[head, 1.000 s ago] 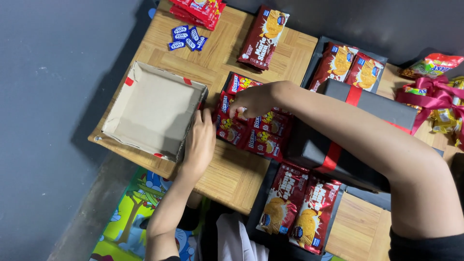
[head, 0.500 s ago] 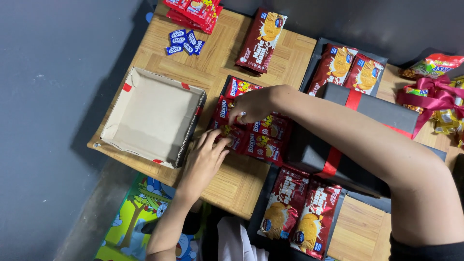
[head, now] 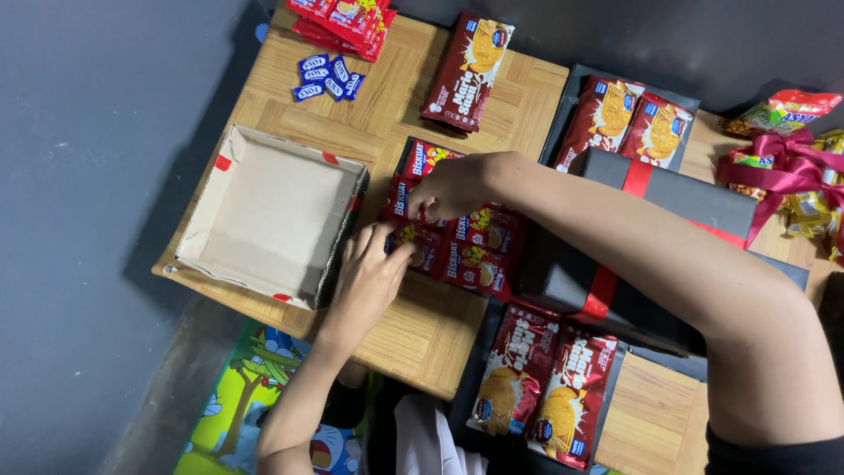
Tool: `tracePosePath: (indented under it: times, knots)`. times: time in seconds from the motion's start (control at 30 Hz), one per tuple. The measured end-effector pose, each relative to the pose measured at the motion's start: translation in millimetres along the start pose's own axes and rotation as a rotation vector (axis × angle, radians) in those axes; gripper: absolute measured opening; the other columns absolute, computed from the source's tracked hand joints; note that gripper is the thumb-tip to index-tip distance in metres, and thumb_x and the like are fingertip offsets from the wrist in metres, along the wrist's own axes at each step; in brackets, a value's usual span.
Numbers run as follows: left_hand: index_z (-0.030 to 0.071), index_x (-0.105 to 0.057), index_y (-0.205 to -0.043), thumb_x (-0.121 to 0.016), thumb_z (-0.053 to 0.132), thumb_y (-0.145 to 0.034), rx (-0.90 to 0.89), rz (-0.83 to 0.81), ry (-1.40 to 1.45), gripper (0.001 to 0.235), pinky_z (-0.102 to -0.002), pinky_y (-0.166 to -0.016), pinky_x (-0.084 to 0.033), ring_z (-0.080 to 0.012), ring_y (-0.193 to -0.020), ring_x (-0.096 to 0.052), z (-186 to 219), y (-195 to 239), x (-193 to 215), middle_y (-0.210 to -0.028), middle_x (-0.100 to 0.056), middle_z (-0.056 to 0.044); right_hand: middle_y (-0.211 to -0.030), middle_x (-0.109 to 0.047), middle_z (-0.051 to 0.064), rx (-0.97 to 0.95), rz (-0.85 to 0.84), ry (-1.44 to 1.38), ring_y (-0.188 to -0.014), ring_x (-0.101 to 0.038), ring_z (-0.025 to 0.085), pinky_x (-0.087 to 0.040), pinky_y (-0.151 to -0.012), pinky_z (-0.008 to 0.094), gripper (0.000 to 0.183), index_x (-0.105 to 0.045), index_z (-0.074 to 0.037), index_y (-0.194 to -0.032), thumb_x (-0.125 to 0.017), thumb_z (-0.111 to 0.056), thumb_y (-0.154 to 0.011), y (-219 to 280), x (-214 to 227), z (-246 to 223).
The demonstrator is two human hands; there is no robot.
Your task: The person arranges multiple small red snack packets into a black gift box. They use a tape dispenser to apply clear tape to secure the packets inside the box.
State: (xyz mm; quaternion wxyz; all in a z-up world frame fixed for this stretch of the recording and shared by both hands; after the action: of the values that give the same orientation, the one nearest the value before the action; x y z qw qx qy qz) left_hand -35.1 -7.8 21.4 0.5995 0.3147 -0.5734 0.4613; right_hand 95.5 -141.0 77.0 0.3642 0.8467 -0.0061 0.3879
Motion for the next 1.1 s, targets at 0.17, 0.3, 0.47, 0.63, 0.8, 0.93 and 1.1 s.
tracePosePath:
  times: [0.17,0.3,0.47,0.63,0.8,0.93,1.1]
  knots:
    - [0.019,-0.07,-0.116,-0.063,0.02,-0.097,-0.058,-0.031,0.074,0.02,-0.05,-0.097,-0.05,-0.0318,-0.134,-0.048,13.2,-14.0,38.8,-0.132,-0.056,-0.012,-0.13,-0.069,0.015,-0.029,0.008,-0.015,-0.122,-0.065,0.037,-0.05,-0.103,0.05,0.041,-0.062,-0.024,-0.142,-0.045,-0.026,-0.105,-1.1,0.2,2.4]
    - [0.022,-0.065,-0.124,-0.059,0.025,-0.1,-0.08,-0.086,0.079,0.026,-0.047,-0.1,-0.047,-0.0296,-0.128,-0.054,0.2,-8.7,16.9,-0.121,-0.061,-0.01,-0.129,-0.068,0.016,-0.02,0.012,-0.024,-0.121,-0.066,0.037,-0.051,-0.102,0.049,0.041,-0.062,-0.022,-0.141,-0.044,-0.027,-0.105,-0.7,0.6,2.6]
    - [0.019,-0.066,-0.125,-0.06,0.023,-0.099,-0.086,-0.063,0.127,0.027,-0.048,-0.103,-0.044,-0.0313,-0.129,-0.053,3.3,-10.8,27.7,-0.123,-0.063,-0.013,-0.126,-0.07,0.016,-0.047,0.023,-0.008,-0.118,-0.068,0.037,-0.053,-0.099,0.049,0.04,-0.065,-0.022,-0.137,-0.043,-0.027,-0.104,5.1,4.5,1.2]
    - [0.013,-0.065,-0.123,-0.061,0.022,-0.099,-0.111,-0.038,0.132,0.027,-0.048,-0.106,-0.043,-0.0336,-0.128,-0.055,4.2,-11.9,31.0,-0.122,-0.064,-0.016,-0.131,-0.068,0.017,-0.031,0.027,-0.004,-0.125,-0.063,0.039,-0.048,-0.106,0.052,0.04,-0.068,-0.021,-0.135,-0.042,-0.024,-0.106,4.0,5.2,-3.2]
    - [0.011,-0.06,-0.126,-0.06,0.026,-0.1,-0.073,-0.022,0.146,0.03,-0.047,-0.107,-0.043,-0.0305,-0.126,-0.058,-11.7,-3.2,-2.0,-0.121,-0.066,-0.016,-0.132,-0.067,0.009,0.022,-0.04,0.17,-0.127,-0.061,0.036,-0.049,-0.105,0.054,0.038,-0.07,-0.033,-0.133,-0.046,-0.03,-0.104,-3.5,-8.0,-5.4]
    - [0.006,-0.058,-0.127,-0.062,0.028,-0.1,-0.045,0.011,0.162,0.035,-0.047,-0.106,-0.043,-0.0316,-0.124,-0.06,-2.2,-5.0,18.5,-0.122,-0.066,-0.019,-0.134,-0.064,0.008,0.0,-0.063,0.182,-0.132,-0.056,0.036,-0.047,-0.107,0.056,0.037,-0.07,-0.032,-0.132,-0.046,-0.032,-0.104,4.9,-3.5,-15.1]
    - [0.01,-0.06,-0.125,-0.054,0.028,-0.104,-0.041,0.108,0.202,0.028,-0.043,-0.098,-0.05,-0.0303,-0.116,-0.063,-17.2,-5.1,-17.8,-0.114,-0.066,-0.014,-0.141,-0.061,0.011,-0.019,-0.095,0.174,-0.138,-0.049,0.04,-0.041,-0.112,0.061,0.035,-0.07,-0.023,-0.132,-0.049,-0.026,-0.104,12.0,-0.3,-21.1]
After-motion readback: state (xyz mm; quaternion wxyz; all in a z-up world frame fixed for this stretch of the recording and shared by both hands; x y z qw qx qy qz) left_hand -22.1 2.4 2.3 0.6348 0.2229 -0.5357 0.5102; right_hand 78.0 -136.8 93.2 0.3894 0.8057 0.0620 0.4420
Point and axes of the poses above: each hand's wrist, its own y-axis away from the middle knuckle, its own x-axis out of the back of the hand, z = x × y, the point moved 5 cm from there along -y, towards the middle knuckle
